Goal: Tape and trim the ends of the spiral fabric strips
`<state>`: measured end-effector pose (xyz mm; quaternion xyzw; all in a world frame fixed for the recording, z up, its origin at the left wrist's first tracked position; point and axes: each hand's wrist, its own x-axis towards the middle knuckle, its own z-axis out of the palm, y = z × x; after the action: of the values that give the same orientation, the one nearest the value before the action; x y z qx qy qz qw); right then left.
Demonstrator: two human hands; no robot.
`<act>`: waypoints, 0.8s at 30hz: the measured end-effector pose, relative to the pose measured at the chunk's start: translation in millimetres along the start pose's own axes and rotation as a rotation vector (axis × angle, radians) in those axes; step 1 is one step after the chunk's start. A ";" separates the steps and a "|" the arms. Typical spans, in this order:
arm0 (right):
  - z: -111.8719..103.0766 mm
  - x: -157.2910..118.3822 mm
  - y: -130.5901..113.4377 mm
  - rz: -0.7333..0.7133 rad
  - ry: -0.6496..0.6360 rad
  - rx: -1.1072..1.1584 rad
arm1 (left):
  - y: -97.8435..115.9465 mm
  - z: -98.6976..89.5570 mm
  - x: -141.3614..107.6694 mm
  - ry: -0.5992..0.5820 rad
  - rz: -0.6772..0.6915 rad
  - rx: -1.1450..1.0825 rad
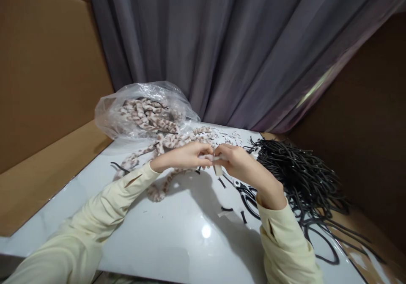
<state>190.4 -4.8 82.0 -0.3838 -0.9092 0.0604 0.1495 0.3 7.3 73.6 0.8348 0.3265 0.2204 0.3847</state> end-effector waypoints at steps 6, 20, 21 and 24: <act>-7.9 -2.1 -2.3 -0.082 -0.031 0.095 | 0.6 -6.2 0.3 -0.022 -0.058 -0.009; 7.8 7.0 1.4 0.001 0.104 0.214 | -34.0 19.9 18.5 0.074 -0.194 -0.465; 4.8 6.0 1.4 0.007 0.152 0.187 | -35.2 19.5 19.3 0.099 -0.224 -0.479; -6.4 0.7 -1.2 0.102 0.252 0.106 | -35.1 15.8 20.7 0.146 -0.264 -0.550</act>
<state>191.2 -5.1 88.5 -0.4256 -0.8581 0.0672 0.2792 11.2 31.5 38.8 0.6318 0.3868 0.3082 0.5968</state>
